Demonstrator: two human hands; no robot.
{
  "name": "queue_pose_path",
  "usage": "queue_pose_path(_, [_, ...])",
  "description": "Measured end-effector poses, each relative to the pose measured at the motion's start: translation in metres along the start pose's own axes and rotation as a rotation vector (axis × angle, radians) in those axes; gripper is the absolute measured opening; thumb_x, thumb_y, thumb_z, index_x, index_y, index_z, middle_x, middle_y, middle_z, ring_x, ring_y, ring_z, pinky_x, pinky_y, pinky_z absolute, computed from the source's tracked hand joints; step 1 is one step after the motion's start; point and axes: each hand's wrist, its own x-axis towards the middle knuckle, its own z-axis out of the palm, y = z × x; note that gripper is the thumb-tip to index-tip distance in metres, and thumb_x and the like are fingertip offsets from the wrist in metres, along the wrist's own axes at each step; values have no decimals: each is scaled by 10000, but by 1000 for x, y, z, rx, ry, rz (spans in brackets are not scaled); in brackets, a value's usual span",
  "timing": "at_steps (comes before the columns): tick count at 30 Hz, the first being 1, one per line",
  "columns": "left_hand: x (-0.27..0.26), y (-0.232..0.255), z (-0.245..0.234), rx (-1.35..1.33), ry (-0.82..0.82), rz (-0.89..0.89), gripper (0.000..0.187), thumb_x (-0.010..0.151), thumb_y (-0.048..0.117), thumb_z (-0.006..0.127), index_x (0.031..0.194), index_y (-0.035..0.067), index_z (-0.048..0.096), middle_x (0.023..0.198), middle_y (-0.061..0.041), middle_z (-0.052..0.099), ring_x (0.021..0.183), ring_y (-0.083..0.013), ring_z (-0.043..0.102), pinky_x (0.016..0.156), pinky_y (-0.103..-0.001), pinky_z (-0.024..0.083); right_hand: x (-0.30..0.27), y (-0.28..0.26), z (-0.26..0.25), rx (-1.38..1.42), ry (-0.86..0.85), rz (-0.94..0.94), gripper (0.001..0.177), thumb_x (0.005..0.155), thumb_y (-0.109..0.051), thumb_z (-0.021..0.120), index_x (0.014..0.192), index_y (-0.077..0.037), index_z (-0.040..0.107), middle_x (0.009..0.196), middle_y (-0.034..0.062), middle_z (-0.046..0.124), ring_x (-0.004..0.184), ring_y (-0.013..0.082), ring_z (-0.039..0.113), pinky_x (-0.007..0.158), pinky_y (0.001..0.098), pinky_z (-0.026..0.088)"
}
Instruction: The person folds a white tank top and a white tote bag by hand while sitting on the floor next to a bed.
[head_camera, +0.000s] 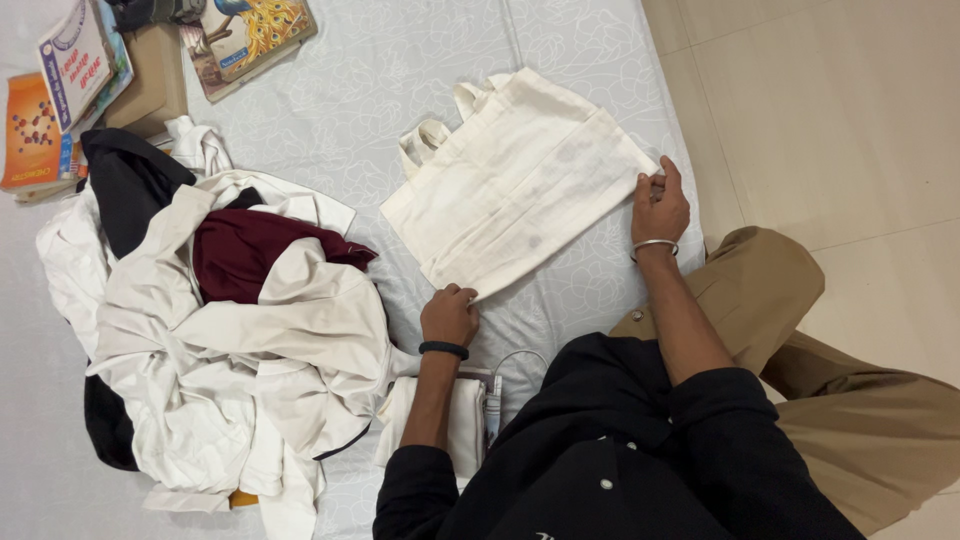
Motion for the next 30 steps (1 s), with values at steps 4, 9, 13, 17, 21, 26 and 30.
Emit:
queue_pose_path(4, [-3,0,-4,20,-31,-49,178,769,138,708,926,160,789,969,-56,700,936,-274,674,788,-427,555,2,5,0,97,25,-7,391,955,-86,764,1326,-20,657,950,56,714,720,121,623,672,284,520])
queue_pose_path(9, [-6,3,-17,21,-62,-79,150,763,153,705,879,157,800,957,-54,705,943,-269,676,787,-426,561,8,3,-1,317,61,103,308,914,-12,780,1217,-7,726,873,-4,659,699,60,531,626,223,476])
queue_pose_path(13, [-4,7,-29,31,-165,-77,145,775,171,709,868,163,820,958,-64,708,942,-284,678,793,-436,561,9,4,-3,380,169,41,239,838,45,763,1074,13,748,817,-18,646,684,49,534,619,208,455])
queue_pose_path(17, [1,12,-45,16,-330,-56,177,803,185,697,914,167,834,984,-91,734,945,-300,700,827,-438,565,14,17,-8,478,274,78,150,807,88,688,931,22,740,724,-37,594,641,44,497,600,198,408])
queue_pose_path(21, [6,11,-52,-110,-625,-99,267,739,210,740,977,121,820,961,-137,775,911,-297,745,857,-397,583,17,29,-14,453,341,123,116,778,100,684,848,26,739,692,-46,588,614,41,463,564,206,371])
queue_pose_path(26, [12,-10,-50,-200,-754,-54,272,710,198,777,952,79,809,911,-151,781,862,-280,770,829,-374,600,21,22,-21,408,317,99,168,797,121,620,823,35,762,685,-37,575,631,53,486,583,228,364])
queue_pose_path(30, [29,-31,-73,-208,-486,-62,290,746,249,775,979,80,808,952,-139,776,887,-291,753,840,-391,583,37,-17,-11,467,195,105,187,795,111,611,869,29,762,694,-44,610,613,49,494,560,221,351])
